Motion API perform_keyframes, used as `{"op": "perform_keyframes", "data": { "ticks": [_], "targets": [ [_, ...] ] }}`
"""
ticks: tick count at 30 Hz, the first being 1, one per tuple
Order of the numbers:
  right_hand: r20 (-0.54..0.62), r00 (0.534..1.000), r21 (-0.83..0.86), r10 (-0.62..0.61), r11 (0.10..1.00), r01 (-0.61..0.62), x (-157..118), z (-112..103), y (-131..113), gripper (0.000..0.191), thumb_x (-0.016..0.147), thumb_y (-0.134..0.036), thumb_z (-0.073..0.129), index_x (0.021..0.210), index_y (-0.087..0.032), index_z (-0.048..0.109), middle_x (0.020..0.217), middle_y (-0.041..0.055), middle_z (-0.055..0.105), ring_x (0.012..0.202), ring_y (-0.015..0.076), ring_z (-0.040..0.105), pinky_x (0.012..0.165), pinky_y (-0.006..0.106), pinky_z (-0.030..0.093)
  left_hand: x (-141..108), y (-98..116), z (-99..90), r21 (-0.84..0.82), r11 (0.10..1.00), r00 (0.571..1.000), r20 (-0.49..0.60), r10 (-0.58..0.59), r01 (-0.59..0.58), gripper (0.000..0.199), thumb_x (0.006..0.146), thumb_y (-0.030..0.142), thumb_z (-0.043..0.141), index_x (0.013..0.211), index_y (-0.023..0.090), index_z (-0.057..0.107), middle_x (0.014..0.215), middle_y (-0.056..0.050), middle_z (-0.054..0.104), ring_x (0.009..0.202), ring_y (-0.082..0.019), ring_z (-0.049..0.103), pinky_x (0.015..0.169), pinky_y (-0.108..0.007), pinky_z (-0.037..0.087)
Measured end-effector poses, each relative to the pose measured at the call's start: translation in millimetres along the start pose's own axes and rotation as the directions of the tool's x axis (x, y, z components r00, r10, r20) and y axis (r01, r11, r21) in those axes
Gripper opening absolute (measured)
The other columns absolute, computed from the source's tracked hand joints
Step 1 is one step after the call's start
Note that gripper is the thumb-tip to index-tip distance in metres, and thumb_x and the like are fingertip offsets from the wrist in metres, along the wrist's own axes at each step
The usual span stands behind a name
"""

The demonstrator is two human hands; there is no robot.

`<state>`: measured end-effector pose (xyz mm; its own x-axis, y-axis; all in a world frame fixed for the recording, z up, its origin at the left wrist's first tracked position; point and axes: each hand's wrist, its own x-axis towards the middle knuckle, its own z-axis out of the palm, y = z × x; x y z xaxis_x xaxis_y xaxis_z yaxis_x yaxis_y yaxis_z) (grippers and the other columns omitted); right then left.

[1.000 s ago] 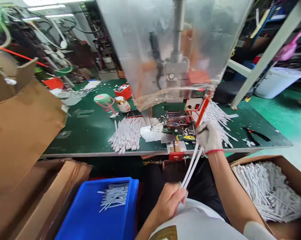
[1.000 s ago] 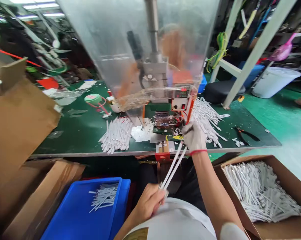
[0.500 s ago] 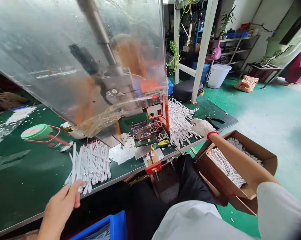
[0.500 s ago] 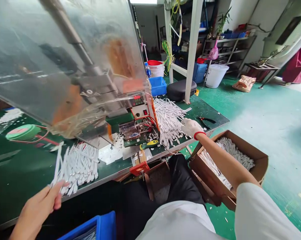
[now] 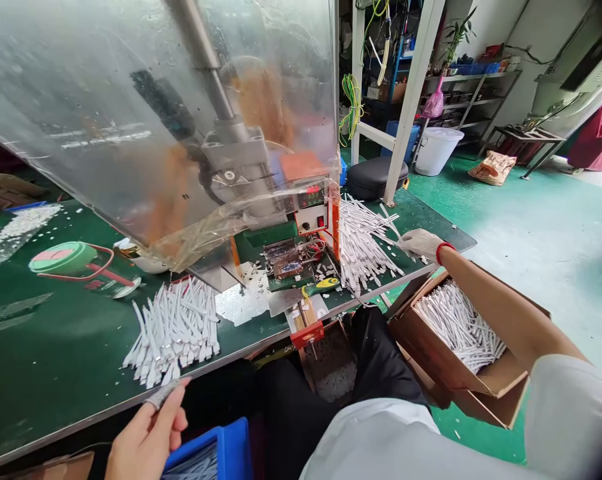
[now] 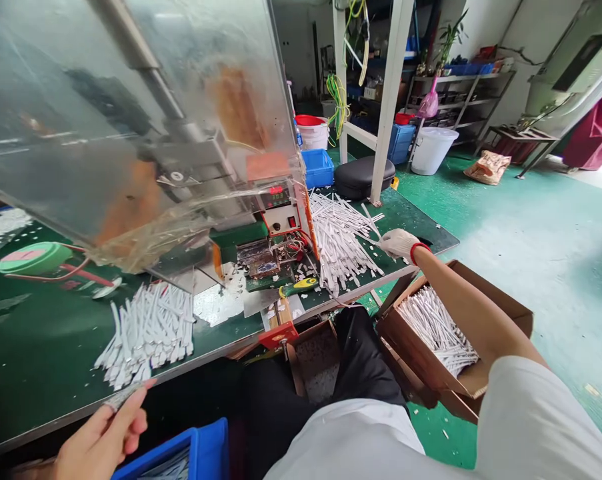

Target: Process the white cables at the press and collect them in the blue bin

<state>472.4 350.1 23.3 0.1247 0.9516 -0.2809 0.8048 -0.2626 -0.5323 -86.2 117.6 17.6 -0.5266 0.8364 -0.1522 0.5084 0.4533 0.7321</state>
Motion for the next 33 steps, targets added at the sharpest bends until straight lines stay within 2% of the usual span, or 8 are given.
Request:
{"op": "perform_keyframes", "data": {
  "ticks": [5,10,14,17,21,24,30,33],
  "targets": [
    [-0.006,0.998,0.581,-0.062,0.812,0.054,-13.7,19.0,-5.4,0.02,0.079,-0.034,0.067,0.082,-0.014,0.068,0.07,0.0056,0.062,0.055,0.0113,0.055,0.047,0.019,0.04,-38.3,29.7,44.3,-0.256,0.962,0.923,0.386,0.007,0.1,0.067,0.074,0.07,0.062,0.117,0.018,0.065,0.057,0.006,0.049,0.046,-0.011,0.042,0.045,-0.023,0.031],
    [0.001,0.999,0.607,-0.039,0.794,0.031,-16.7,47.6,-12.3,0.02,0.074,-0.028,0.074,0.083,-0.013,0.065,0.06,0.0032,0.058,0.049,0.0109,0.053,0.045,0.019,0.042,-67.5,69.2,114.8,-0.285,0.958,0.659,0.717,0.229,-0.023,0.052,0.089,0.057,0.052,0.114,0.014,0.066,0.059,0.003,0.054,0.047,-0.01,0.047,0.049,-0.023,0.034],
    [-0.004,1.0,0.798,-0.005,0.602,0.006,-28.9,40.7,-17.6,0.025,0.071,-0.026,0.078,0.087,-0.011,0.065,0.06,0.0012,0.056,0.047,0.0071,0.046,0.04,0.016,0.035,-77.1,79.5,141.1,-0.295,0.952,0.536,0.793,0.29,-0.079,0.046,0.093,0.053,0.048,0.112,0.016,0.067,0.061,0.002,0.057,0.048,-0.011,0.049,0.051,-0.023,0.038],
    [0.054,0.993,0.868,-0.103,0.496,0.004,-60.6,42.0,-35.9,0.031,0.069,-0.03,0.083,0.086,-0.011,0.066,0.065,0.0038,0.06,0.049,0.007,0.049,0.041,0.015,0.038,-79.2,90.6,147.8,-0.316,0.946,0.546,0.782,0.302,-0.071,0.045,0.093,0.053,0.047,0.111,0.016,0.067,0.062,0.002,0.057,0.049,-0.012,0.051,0.051,-0.023,0.039],
    [0.275,0.909,0.818,-0.314,0.573,-0.049,-119.7,74.5,-73.2,0.035,0.073,-0.04,0.081,0.087,-0.012,0.064,0.071,0.0064,0.065,0.052,0.0084,0.052,0.044,0.017,0.042,-79.9,116.9,159.8,-0.371,0.904,0.654,0.633,0.414,-0.213,0.038,0.093,0.051,0.05,0.098,0.018,0.068,0.075,-0.005,0.068,0.063,-0.016,0.063,0.059,-0.025,0.046],
    [0.376,0.821,0.788,-0.429,0.615,-0.04,-148.2,100.0,-93.3,0.037,0.075,-0.044,0.078,0.089,-0.013,0.064,0.065,0.0027,0.06,0.051,0.0087,0.05,0.044,0.017,0.04,-79.2,127.1,167.8,-0.384,0.879,0.686,0.559,0.465,-0.283,0.036,0.093,0.05,0.052,0.075,0.02,0.062,0.076,-0.008,0.072,0.067,-0.019,0.067,0.063,-0.027,0.049],
    [0.353,0.808,0.773,-0.472,0.634,0.033,-146.1,111.4,-106.7,0.033,0.08,-0.044,0.073,0.09,-0.014,0.063,0.059,-0.0006,0.057,0.049,0.0095,0.052,0.045,0.018,0.042,-83.0,110.3,162.5,-0.514,0.856,0.622,0.687,0.376,0.051,0.042,0.094,0.052,0.049,0.091,0.014,0.067,0.07,-0.007,0.072,0.057,-0.018,0.068,0.054,-0.026,0.052],
    [0.354,0.819,0.701,-0.452,0.708,0.088,-146.8,110.7,-116.5,0.029,0.081,-0.039,0.071,0.093,-0.014,0.064,0.063,0.0013,0.062,0.052,0.0112,0.056,0.047,0.019,0.046,-86.9,102.2,160.8,-0.549,0.813,0.64,0.699,0.321,0.192,0.043,0.09,0.051,0.056,0.102,0.011,0.067,0.072,-0.008,0.073,0.056,-0.018,0.069,0.053,-0.026,0.053]
  ]
}}
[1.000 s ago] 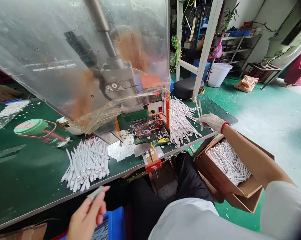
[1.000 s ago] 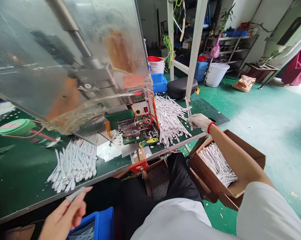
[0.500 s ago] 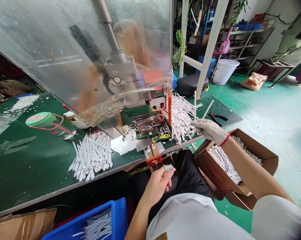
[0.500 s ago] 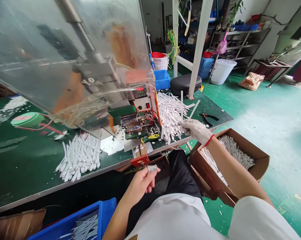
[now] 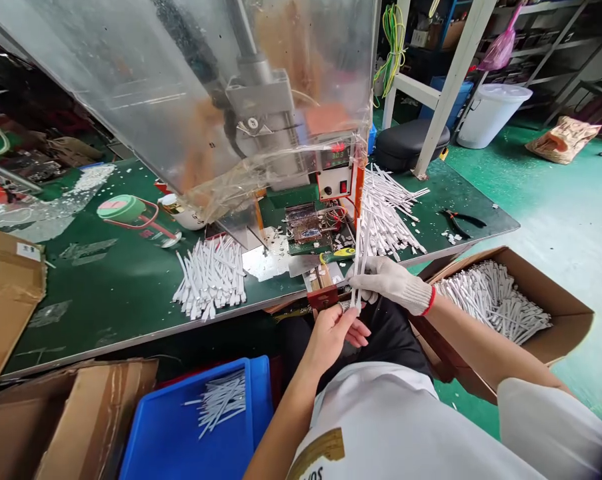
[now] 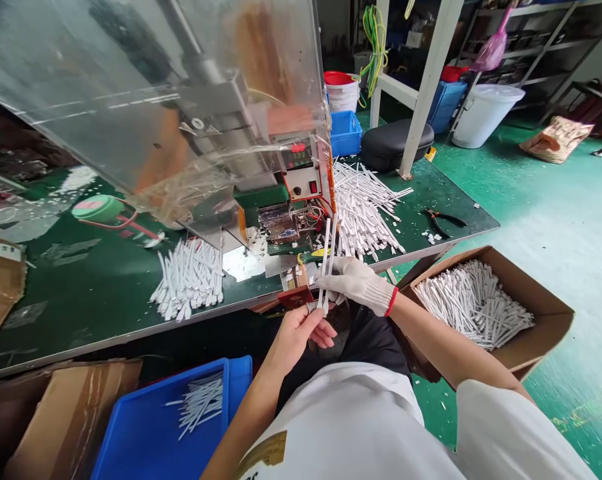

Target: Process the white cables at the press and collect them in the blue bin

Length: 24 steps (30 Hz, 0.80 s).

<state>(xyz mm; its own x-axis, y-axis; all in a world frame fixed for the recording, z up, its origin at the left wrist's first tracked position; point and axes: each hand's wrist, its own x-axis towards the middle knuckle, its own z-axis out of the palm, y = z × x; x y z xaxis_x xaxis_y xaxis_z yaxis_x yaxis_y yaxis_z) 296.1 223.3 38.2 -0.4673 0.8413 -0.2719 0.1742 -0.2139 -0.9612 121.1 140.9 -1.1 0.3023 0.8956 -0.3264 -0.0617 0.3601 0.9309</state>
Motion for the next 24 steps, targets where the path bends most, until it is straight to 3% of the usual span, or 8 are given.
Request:
{"op": "perform_keyframes", "data": {
  "ticks": [6,13,19,24],
  "targets": [
    [-0.012,0.998,-0.1,0.064,0.993,-0.065,0.9,21.4,-5.3,0.02,0.08,-0.031,0.07,0.089,-0.014,0.063,0.062,0.0018,0.064,0.054,0.014,0.061,0.05,0.022,0.052,-1.0,-8.3,-1.8,-0.08,0.995,0.998,-0.039,-0.058,0.055,0.04,0.084,0.049,0.066,0.095,0.01,0.067,0.071,-0.009,0.073,0.057,-0.018,0.069,0.054,-0.025,0.054],
    [0.086,0.994,0.209,0.064,0.975,-0.08,30.4,21.2,10.4,0.037,0.078,-0.048,0.075,0.079,-0.014,0.063,0.06,0.0025,0.061,0.047,0.0088,0.053,0.042,0.017,0.042,-5.3,-4.1,-15.0,-0.196,0.976,0.996,-0.004,-0.095,0.092,0.045,0.078,0.05,0.072,0.095,0.009,0.069,0.068,-0.007,0.072,0.057,-0.019,0.07,0.054,-0.025,0.052],
    [0.119,0.989,0.363,0.083,0.924,-0.121,76.1,29.5,15.0,0.027,0.075,-0.037,0.079,0.08,-0.012,0.069,0.062,0.0014,0.061,0.043,0.0046,0.045,0.037,0.014,0.035,3.5,-0.9,-23.7,-0.253,0.967,0.99,-0.132,-0.05,0.015,0.046,0.077,0.051,0.072,0.097,0.009,0.069,0.066,-0.007,0.072,0.057,-0.017,0.069,0.055,-0.024,0.054],
    [0.088,0.988,0.408,0.131,0.9,-0.155,87.2,39.6,15.0,0.021,0.08,-0.032,0.074,0.08,-0.011,0.068,0.063,0.0027,0.063,0.042,0.005,0.046,0.035,0.015,0.034,10.4,2.4,-26.7,-0.227,0.973,0.984,-0.157,-0.079,0.042,0.05,0.078,0.057,0.069,0.09,0.008,0.069,0.062,-0.007,0.071,0.053,-0.018,0.069,0.051,-0.024,0.053]
  ]
}}
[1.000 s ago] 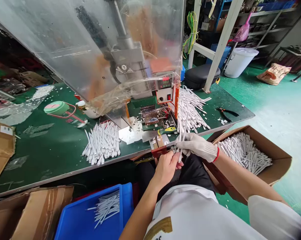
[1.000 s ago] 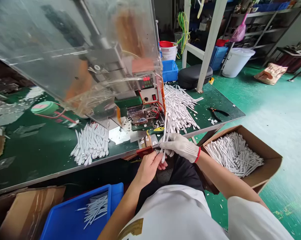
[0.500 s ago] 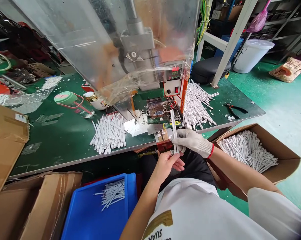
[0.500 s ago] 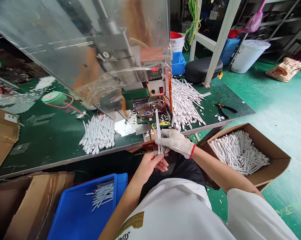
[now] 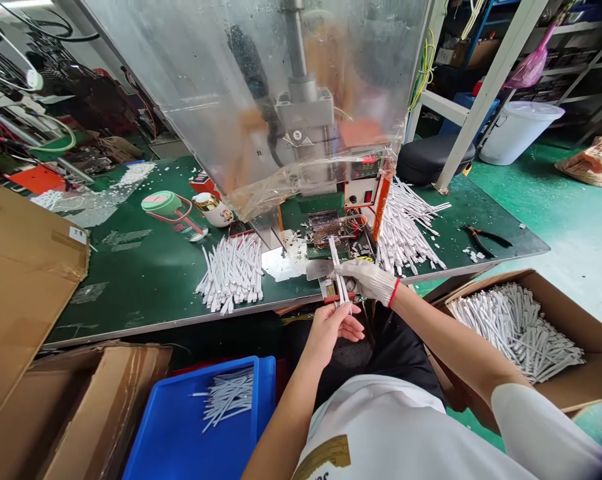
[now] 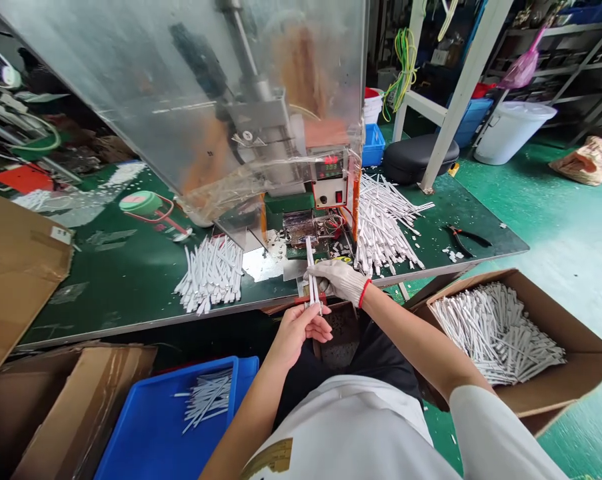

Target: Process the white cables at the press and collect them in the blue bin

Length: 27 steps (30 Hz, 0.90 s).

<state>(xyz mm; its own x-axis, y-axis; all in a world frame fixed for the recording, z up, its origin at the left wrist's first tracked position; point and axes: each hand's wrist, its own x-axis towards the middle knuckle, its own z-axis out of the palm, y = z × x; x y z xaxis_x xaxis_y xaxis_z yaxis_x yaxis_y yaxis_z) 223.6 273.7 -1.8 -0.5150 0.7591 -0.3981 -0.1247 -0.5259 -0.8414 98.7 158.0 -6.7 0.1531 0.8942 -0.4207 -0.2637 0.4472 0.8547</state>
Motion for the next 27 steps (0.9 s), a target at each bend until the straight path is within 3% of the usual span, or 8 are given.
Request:
{"op": "perform_keyframes", "data": {
  "ticks": [4,15,23,27],
  "targets": [
    [-0.047,0.999,0.016,0.002,1.0,-0.001,4.7,0.0,3.9,0.019,0.082,-0.029,0.072,0.081,-0.01,0.067,0.059,0.0024,0.062,0.04,0.0054,0.045,0.034,0.015,0.032,1.4,1.5,1.1,0.035,0.999,1.0,-0.004,-0.028,0.028,0.055,0.078,0.063,0.065,0.081,0.008,0.069,0.057,-0.008,0.069,0.048,-0.018,0.067,0.045,-0.023,0.05],
    [-0.049,0.999,0.074,-0.016,0.997,0.02,24.3,-10.1,17.3,0.022,0.079,-0.033,0.073,0.077,-0.011,0.068,0.06,0.0039,0.063,0.04,0.007,0.046,0.033,0.016,0.033,2.7,2.1,3.5,0.03,0.999,0.999,-0.029,-0.023,0.024,0.058,0.076,0.066,0.065,0.079,0.008,0.07,0.056,-0.008,0.068,0.048,-0.018,0.066,0.045,-0.023,0.049],
    [-0.04,0.999,0.089,0.025,0.996,-0.021,21.6,-7.2,10.5,0.019,0.083,-0.03,0.069,0.078,-0.012,0.067,0.06,0.0031,0.062,0.04,0.0077,0.046,0.035,0.018,0.037,3.5,1.0,2.4,0.022,0.999,0.999,-0.015,-0.037,0.037,0.058,0.074,0.066,0.066,0.08,0.009,0.069,0.057,-0.008,0.068,0.049,-0.018,0.067,0.046,-0.024,0.05],
    [-0.102,0.995,0.098,-0.022,0.995,0.032,30.6,-2.5,0.9,0.018,0.089,-0.028,0.063,0.083,-0.012,0.068,0.069,0.006,0.066,0.046,0.0101,0.052,0.038,0.02,0.041,3.8,3.5,6.0,0.002,0.998,0.998,0.006,-0.065,0.065,0.062,0.077,0.067,0.063,0.09,0.008,0.071,0.062,-0.009,0.071,0.052,-0.02,0.069,0.049,-0.025,0.051]
  ]
}}
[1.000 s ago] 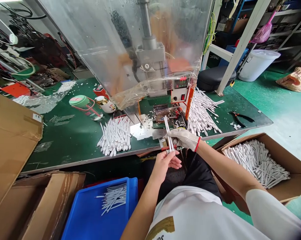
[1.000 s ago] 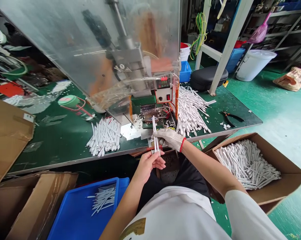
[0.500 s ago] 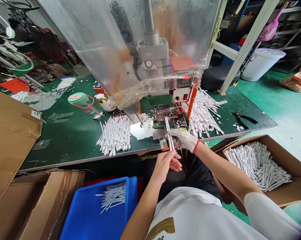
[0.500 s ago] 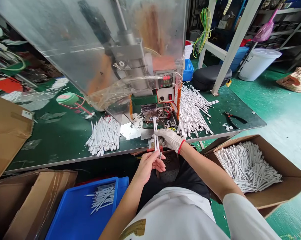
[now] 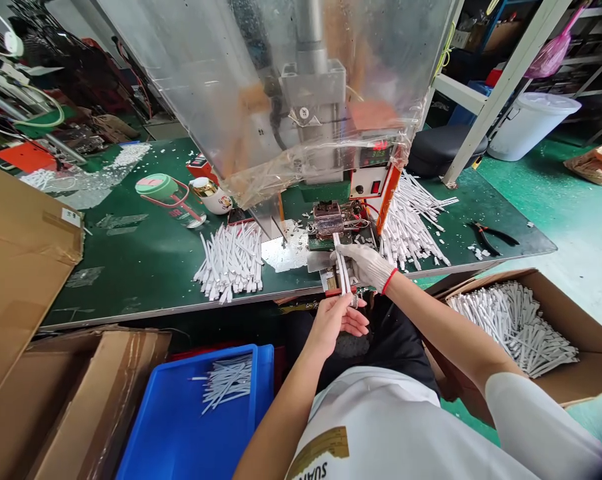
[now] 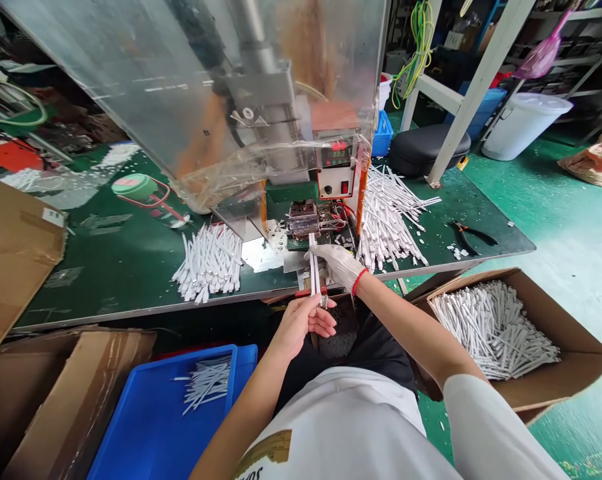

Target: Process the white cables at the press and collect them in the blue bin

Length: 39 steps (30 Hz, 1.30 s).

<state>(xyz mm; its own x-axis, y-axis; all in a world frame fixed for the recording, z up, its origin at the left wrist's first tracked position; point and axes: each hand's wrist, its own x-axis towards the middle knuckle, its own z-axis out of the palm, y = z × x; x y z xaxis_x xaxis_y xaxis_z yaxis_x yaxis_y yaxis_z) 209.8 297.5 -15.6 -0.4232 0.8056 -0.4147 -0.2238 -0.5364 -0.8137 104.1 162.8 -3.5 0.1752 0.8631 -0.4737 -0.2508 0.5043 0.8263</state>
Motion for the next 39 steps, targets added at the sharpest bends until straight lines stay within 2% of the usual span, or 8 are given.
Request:
{"op": "perform_keyframes", "data": {
  "ticks": [3,8,18,25,32,36,39],
  "targets": [
    [-0.04,0.999,0.012,-0.027,1.0,0.027,10.6,7.2,-7.6,0.017,0.09,-0.026,0.061,0.083,-0.012,0.066,0.07,0.0069,0.065,0.052,0.0122,0.056,0.042,0.022,0.045,0.4,1.8,4.1,-0.002,1.0,1.0,-0.01,0.011,-0.011,0.067,0.078,0.072,0.06,0.095,0.008,0.07,0.066,-0.01,0.072,0.055,-0.02,0.07,0.051,-0.026,0.053],
    [-0.015,0.998,0.074,-0.056,0.996,0.056,18.2,14.9,-13.0,0.017,0.092,-0.027,0.06,0.082,-0.013,0.061,0.067,0.0052,0.062,0.052,0.0135,0.056,0.048,0.026,0.048,2.2,0.4,6.6,0.001,0.999,0.999,-0.021,0.046,-0.045,0.066,0.076,0.073,0.06,0.086,0.009,0.069,0.064,-0.01,0.071,0.055,-0.02,0.07,0.052,-0.026,0.053],
    [-0.043,0.988,-0.021,-0.147,0.989,0.147,22.3,10.8,-3.8,0.022,0.09,-0.035,0.062,0.083,-0.014,0.063,0.066,0.0055,0.063,0.051,0.0137,0.057,0.046,0.026,0.048,5.9,-4.4,5.7,0.014,0.996,0.995,-0.044,0.088,-0.088,0.066,0.078,0.072,0.059,0.083,0.007,0.071,0.062,-0.01,0.071,0.054,-0.019,0.069,0.051,-0.024,0.052],
    [-0.033,0.991,0.047,-0.129,0.99,0.131,24.8,10.1,-1.9,0.023,0.089,-0.034,0.062,0.081,-0.013,0.063,0.065,0.0063,0.062,0.05,0.0137,0.055,0.044,0.026,0.046,7.1,-6.6,5.2,0.007,0.994,0.993,-0.049,0.108,-0.108,0.064,0.078,0.069,0.059,0.081,0.007,0.071,0.06,-0.01,0.071,0.054,-0.018,0.068,0.052,-0.024,0.052],
    [-0.053,0.989,0.116,-0.135,0.983,0.14,24.9,14.9,-1.2,0.019,0.088,-0.029,0.064,0.077,-0.014,0.06,0.065,0.004,0.059,0.05,0.012,0.052,0.044,0.024,0.044,8.9,-8.5,9.2,-0.002,0.991,0.988,-0.075,0.134,-0.135,0.065,0.076,0.071,0.06,0.081,0.007,0.07,0.058,-0.01,0.07,0.052,-0.018,0.067,0.051,-0.025,0.052],
    [-0.081,0.983,0.085,-0.167,0.981,0.174,18.7,16.9,-4.1,0.021,0.087,-0.032,0.065,0.078,-0.013,0.061,0.063,0.0037,0.059,0.049,0.0119,0.051,0.043,0.024,0.043,5.6,-10.0,11.0,-0.014,0.986,0.983,-0.092,0.161,-0.163,0.062,0.078,0.07,0.059,0.079,0.008,0.067,0.057,-0.01,0.069,0.053,-0.018,0.067,0.052,-0.024,0.051],
    [-0.015,0.984,0.086,-0.179,0.98,0.18,4.6,15.7,-3.5,0.024,0.084,-0.036,0.068,0.079,-0.013,0.063,0.064,0.0045,0.059,0.05,0.0127,0.054,0.045,0.024,0.045,-3.1,-19.6,4.8,-0.002,0.985,0.984,-0.05,0.173,-0.174,0.057,0.081,0.067,0.057,0.083,0.011,0.064,0.06,-0.008,0.069,0.052,-0.018,0.066,0.051,-0.024,0.05]
  ]
}}
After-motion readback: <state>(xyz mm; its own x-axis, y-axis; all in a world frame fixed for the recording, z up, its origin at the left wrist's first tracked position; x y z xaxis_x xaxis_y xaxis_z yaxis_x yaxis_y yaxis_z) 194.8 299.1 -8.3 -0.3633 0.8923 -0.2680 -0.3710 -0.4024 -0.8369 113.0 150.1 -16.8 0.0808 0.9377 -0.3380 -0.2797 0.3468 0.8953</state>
